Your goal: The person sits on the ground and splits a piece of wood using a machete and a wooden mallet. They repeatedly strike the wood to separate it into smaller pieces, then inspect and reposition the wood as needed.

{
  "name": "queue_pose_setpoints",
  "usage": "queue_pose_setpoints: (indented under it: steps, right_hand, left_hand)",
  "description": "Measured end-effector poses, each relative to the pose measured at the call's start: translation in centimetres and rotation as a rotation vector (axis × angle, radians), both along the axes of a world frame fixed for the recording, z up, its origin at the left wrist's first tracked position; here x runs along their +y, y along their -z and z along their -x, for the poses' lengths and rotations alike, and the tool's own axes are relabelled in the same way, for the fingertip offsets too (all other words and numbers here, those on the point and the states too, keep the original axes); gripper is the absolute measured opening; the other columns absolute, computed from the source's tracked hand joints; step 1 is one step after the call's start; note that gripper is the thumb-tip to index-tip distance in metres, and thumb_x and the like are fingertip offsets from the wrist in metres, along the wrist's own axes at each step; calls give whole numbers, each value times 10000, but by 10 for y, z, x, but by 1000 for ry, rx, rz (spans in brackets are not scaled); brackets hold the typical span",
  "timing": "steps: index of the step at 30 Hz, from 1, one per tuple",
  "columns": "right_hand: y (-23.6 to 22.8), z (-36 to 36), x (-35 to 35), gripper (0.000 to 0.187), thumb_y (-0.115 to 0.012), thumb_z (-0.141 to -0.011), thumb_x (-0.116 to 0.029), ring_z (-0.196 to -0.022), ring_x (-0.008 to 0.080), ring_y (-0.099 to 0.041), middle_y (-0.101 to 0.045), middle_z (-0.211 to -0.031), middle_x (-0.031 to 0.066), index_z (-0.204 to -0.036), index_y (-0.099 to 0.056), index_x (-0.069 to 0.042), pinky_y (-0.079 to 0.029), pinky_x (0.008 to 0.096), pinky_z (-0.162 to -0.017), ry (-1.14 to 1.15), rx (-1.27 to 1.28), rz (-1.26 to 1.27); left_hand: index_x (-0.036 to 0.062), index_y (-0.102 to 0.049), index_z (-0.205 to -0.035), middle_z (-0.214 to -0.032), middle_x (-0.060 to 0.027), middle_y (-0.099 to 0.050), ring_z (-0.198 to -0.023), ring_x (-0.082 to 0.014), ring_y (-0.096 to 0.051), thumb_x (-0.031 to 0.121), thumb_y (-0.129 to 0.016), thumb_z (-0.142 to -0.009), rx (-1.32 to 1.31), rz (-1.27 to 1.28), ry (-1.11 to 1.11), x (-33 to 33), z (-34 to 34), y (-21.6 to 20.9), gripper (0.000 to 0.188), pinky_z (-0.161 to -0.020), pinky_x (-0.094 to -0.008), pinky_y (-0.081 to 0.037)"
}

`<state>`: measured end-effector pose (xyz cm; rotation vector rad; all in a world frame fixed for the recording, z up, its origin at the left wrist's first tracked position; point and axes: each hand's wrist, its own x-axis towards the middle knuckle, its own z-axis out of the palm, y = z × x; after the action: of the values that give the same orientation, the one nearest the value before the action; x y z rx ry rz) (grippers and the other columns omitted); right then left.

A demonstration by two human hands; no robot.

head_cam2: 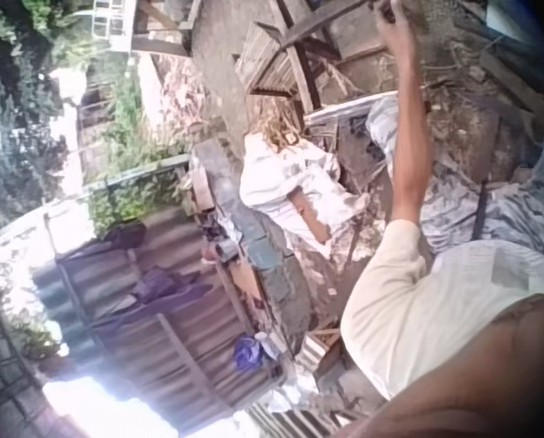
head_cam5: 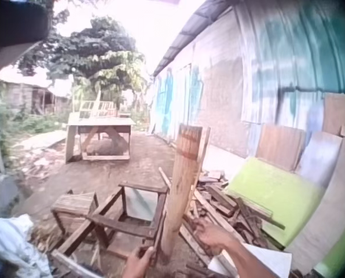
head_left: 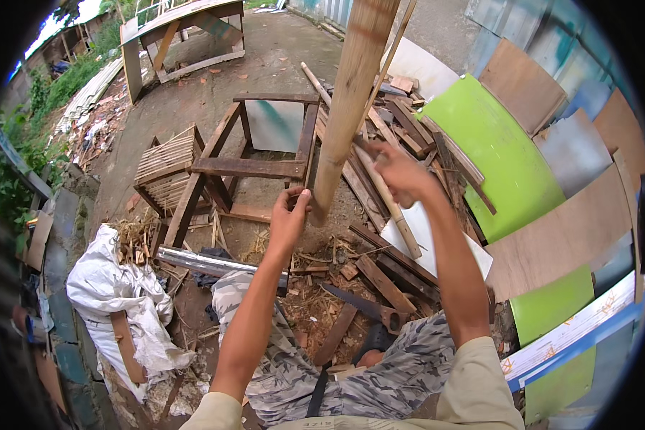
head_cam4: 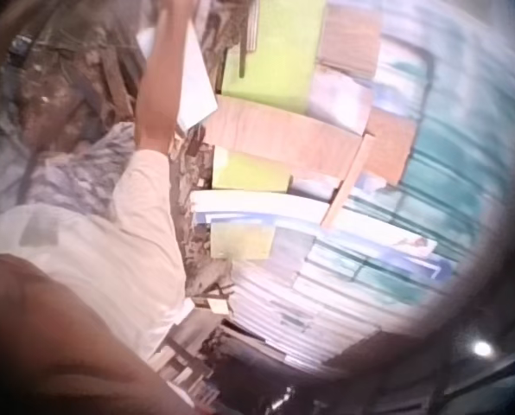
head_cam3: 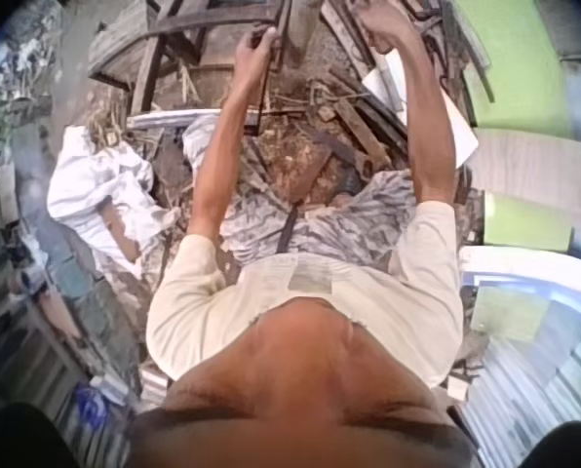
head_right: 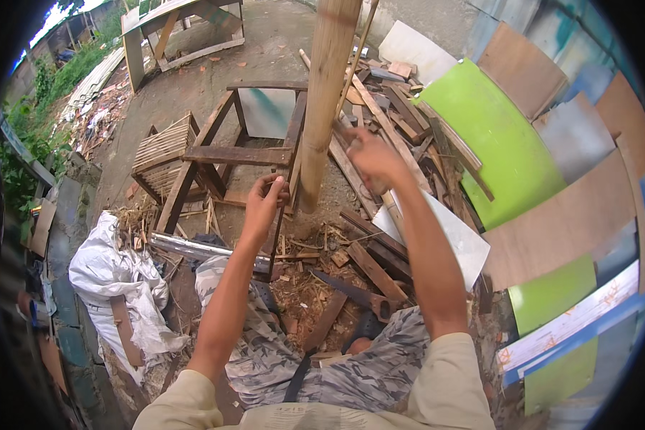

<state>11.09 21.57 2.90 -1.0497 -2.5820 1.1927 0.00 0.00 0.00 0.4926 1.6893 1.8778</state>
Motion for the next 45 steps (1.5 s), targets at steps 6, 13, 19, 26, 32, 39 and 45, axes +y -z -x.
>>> queue_pose_setpoints:
  steps: [6,13,19,26,32,39,45]
  right_hand:
    - [-16,20,-33,581,-546,-956,-198,-468,262,-622,-652,-693,191,-1497,-333,-174,-536,407,-556,68,79,46]
    - [-27,-6,-53,543,-543,-935,-163,-473,237,-612,-677,-782,186,-1465,-440,-102,-532,395,-525,166,203,123]
    - [-151,-48,-33,532,-571,-979,-194,-487,120,-490,-478,-679,6,-1487,-430,-130,-461,306,-436,139,212,174]
    - [-138,-39,-42,515,-513,-981,-211,-487,180,-576,-638,-772,124,-1481,-422,-133,-509,351,-473,235,167,39]
    - [-6,-13,-16,526,-496,-964,-224,-461,251,-610,-677,-826,196,-1478,-422,-140,-545,399,-547,286,174,50]
    - [-99,-36,-20,507,-548,-984,-235,-440,140,-488,-470,-613,22,-1466,-454,-106,-476,328,-428,254,303,55]
    - [-179,-45,-33,491,-490,-996,-273,-474,152,-551,-477,-607,36,-1457,-445,-109,-496,341,-425,256,301,-5]
  left_hand:
    - [-4,-571,-1232,-1035,-72,-669,-850,-110,-608,336,-640,-963,8,-23,-2,11,2,-9,438,-717,-248,-484]
    - [-26,-593,-1194,-1024,-104,-681,-882,-151,-635,334,-643,-957,145,28,-38,0,-1,-5,434,-807,-287,-504]
    - [22,-585,-1236,-1075,-88,-677,-910,-139,-622,346,-625,-969,136,33,-40,-5,9,-5,422,-797,-294,-496]
    - [16,-576,-1240,-1081,-91,-680,-898,-136,-623,354,-625,-967,70,73,-28,-8,8,-1,437,-797,-294,-493]
    - [6,-583,-1219,-1049,-63,-675,-864,-126,-629,349,-644,-954,84,92,15,-1,-3,4,438,-749,-266,-487]
    - [-37,-594,-1193,-1031,-116,-677,-911,-156,-629,349,-644,-951,201,61,-37,-6,10,2,459,-807,-295,-498]
    - [6,-578,-1231,-1076,-91,-677,-897,-137,-633,360,-630,-964,121,84,-19,-11,12,2,447,-778,-283,-496]
